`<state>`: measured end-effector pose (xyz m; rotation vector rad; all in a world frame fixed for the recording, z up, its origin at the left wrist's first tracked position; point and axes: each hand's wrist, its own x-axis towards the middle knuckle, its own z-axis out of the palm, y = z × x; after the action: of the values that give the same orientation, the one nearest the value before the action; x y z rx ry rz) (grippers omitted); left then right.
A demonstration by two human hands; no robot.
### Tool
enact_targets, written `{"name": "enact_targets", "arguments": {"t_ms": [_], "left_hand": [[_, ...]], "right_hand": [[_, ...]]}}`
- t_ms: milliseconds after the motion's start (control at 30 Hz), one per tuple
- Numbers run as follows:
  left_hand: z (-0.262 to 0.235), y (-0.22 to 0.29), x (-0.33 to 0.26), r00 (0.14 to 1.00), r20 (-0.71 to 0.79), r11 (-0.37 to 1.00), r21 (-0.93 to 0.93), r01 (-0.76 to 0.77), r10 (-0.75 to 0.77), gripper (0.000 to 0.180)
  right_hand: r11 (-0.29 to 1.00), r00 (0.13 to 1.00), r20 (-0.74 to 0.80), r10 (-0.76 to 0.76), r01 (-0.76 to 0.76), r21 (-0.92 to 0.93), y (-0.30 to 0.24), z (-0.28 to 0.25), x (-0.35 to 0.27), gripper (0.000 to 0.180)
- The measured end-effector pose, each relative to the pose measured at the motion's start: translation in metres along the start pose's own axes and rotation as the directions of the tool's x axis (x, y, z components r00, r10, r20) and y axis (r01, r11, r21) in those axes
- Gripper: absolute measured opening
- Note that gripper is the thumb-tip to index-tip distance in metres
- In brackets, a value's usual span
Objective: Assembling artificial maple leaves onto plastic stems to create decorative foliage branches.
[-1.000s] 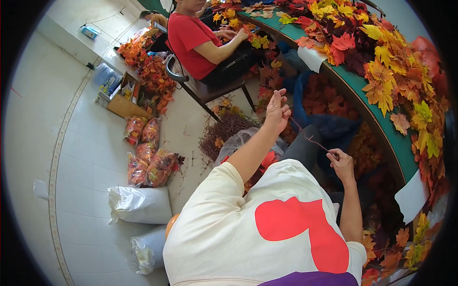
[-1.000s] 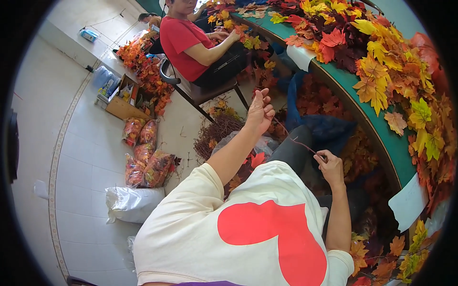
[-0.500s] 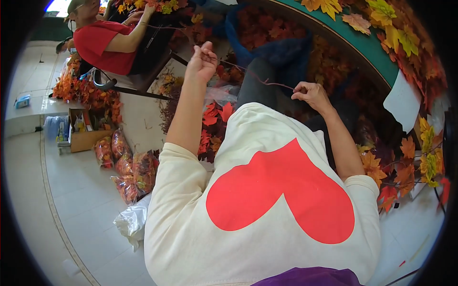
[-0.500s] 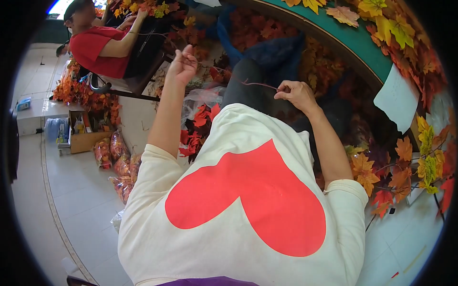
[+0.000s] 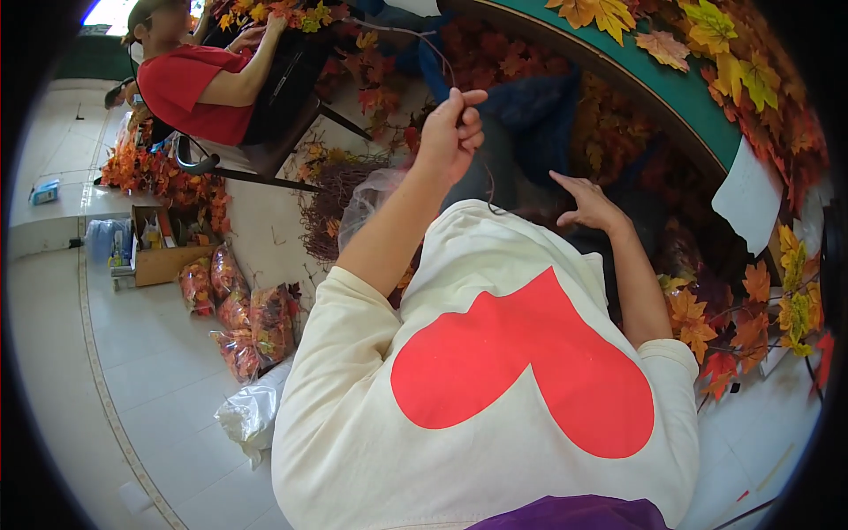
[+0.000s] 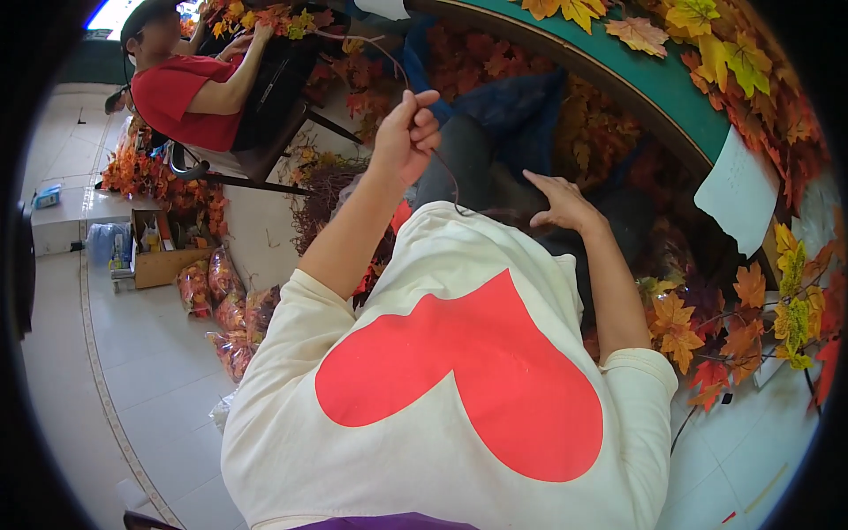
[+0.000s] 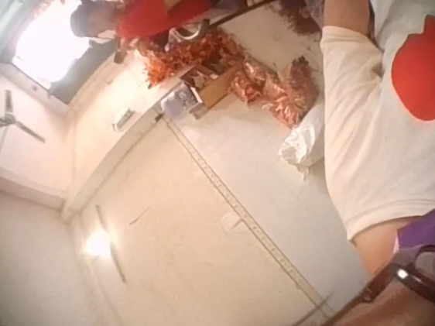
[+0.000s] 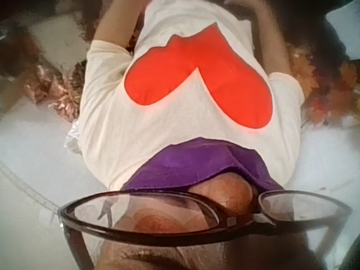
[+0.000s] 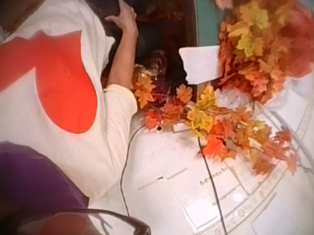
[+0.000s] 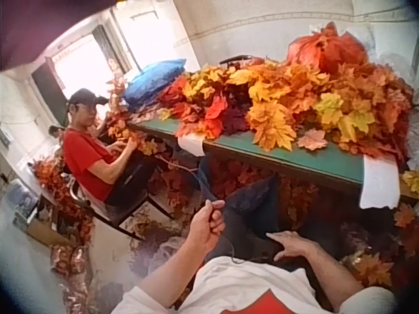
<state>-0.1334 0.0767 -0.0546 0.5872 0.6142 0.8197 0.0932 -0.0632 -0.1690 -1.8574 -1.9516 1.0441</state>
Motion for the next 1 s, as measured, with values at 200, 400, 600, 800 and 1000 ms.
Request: {"name": "enact_targets", "arguments": {"t_ms": [200, 400, 600, 800, 1000], "left_hand": [[0.011, -0.013, -0.004, 0.999, 0.016, 0.999, -0.037, -0.038, 0.038, 0.033], [0.055, -0.017, 0.004, 0.956, 0.236, 0.981, 0.033, -0.189, 0.176, 0.034], [0.09, -0.04, 0.013, 0.849, 0.516, 0.902, 0.412, -0.131, -0.113, 0.039], [0.125, -0.068, 0.022, 0.738, 0.611, 0.84, 0.531, -0.114, -0.286, 0.041], [0.153, -0.085, 0.036, 0.609, 0.678, 0.788, 0.601, -0.135, -0.413, 0.041]], "right_hand": [[0.997, 0.993, -0.103, -0.053, 0.059, 0.049, -0.015, -0.022, -0.001, 0.061], [0.958, 0.973, -0.228, 0.025, 0.042, 0.285, -0.051, -0.064, -0.015, 0.043], [0.73, 0.82, -0.571, 0.035, 0.37, 0.575, -0.071, -0.092, -0.048, 0.054], [0.693, 0.621, -0.778, 0.092, 0.522, 0.498, -0.091, -0.132, -0.082, 0.056], [0.649, 0.486, -0.848, 0.211, 0.578, 0.494, -0.099, -0.158, -0.107, 0.033]]}}
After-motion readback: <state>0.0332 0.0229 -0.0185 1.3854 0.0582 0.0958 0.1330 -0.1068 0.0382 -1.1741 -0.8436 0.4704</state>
